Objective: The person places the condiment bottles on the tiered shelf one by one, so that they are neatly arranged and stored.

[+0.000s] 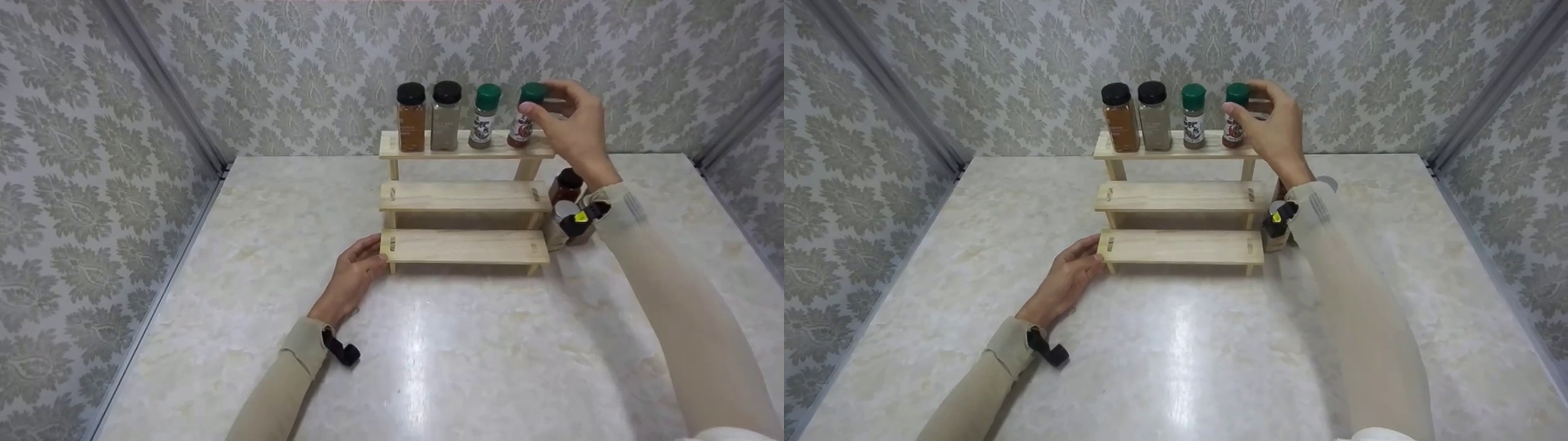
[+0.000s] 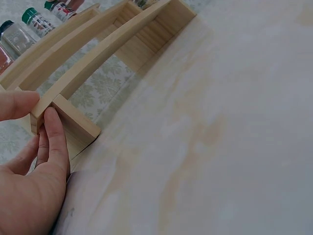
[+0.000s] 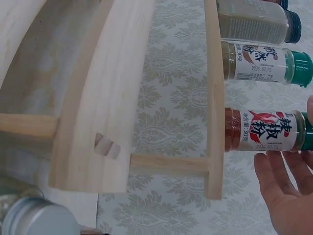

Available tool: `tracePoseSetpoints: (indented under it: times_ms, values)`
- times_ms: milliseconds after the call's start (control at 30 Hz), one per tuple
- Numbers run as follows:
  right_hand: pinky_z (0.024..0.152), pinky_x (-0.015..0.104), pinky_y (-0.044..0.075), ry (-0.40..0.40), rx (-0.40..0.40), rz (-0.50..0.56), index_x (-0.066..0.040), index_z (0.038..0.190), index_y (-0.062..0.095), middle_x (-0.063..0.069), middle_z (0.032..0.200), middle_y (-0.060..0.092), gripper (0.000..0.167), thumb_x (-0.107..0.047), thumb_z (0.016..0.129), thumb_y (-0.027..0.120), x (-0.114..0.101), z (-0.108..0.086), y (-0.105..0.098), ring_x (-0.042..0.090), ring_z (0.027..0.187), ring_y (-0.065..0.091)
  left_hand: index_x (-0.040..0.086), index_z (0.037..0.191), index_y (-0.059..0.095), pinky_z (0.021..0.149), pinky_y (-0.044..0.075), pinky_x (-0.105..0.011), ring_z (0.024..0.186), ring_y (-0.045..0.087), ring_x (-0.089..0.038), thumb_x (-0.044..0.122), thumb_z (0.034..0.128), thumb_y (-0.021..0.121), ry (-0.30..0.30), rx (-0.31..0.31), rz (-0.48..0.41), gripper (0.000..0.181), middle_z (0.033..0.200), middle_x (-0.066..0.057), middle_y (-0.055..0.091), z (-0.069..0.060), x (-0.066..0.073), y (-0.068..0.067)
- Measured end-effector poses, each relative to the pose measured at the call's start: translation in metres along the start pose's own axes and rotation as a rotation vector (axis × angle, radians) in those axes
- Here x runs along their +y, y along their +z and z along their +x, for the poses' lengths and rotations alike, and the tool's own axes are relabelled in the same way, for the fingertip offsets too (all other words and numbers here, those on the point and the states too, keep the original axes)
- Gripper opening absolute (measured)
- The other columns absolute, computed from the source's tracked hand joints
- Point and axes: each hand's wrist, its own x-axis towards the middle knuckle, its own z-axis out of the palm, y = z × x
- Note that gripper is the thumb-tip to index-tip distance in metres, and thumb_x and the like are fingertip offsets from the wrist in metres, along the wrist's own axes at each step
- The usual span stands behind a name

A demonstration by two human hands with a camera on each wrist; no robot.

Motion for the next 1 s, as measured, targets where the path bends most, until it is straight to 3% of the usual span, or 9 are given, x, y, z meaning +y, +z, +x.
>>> tracePoseSetpoints:
  times_ms: [300,633,1000]
  values:
    - [0.107,0.03,0.054,0.012,-0.044,-0.013,-0.013,0.142,0.067,0.011,0.139,0.07,0.05,-0.032,0.098,0.08,0.0,-0.013,-0.037,0.009,0.118,0.068,0.001,0.158,0.045,0.109,0.053,-0.029,0.14,0.056,-0.029,0.002,0.1019,0.064,0.008,-0.017,0.03,0.059,0.157,-0.02,0.05,0.001,0.001,0.0]
    - [0.103,0.021,0.054,0.026,-0.138,-0.052,-0.013,0.144,0.066,0.005,0.136,0.071,0.046,-0.027,0.102,0.075,0.02,-0.045,-0.079,0.004,0.119,0.067,0.001,0.157,0.047,0.106,0.054,-0.028,0.138,0.057,-0.027,0.003,0.1025,0.064,0.01,-0.013,0.026,0.057,0.158,-0.02,0.049,0.001,-0.002,-0.001]
    - [0.097,0.013,0.053,0.028,-0.176,-0.065,-0.009,0.145,0.065,-0.001,0.133,0.073,0.044,-0.016,0.102,0.075,0.048,-0.084,-0.103,0.004,0.118,0.067,0.002,0.157,0.046,0.106,0.054,-0.028,0.139,0.056,-0.028,0.002,0.1006,0.065,0.0,0.003,0.021,0.059,0.157,-0.019,0.051,0.0,-0.001,0.001]
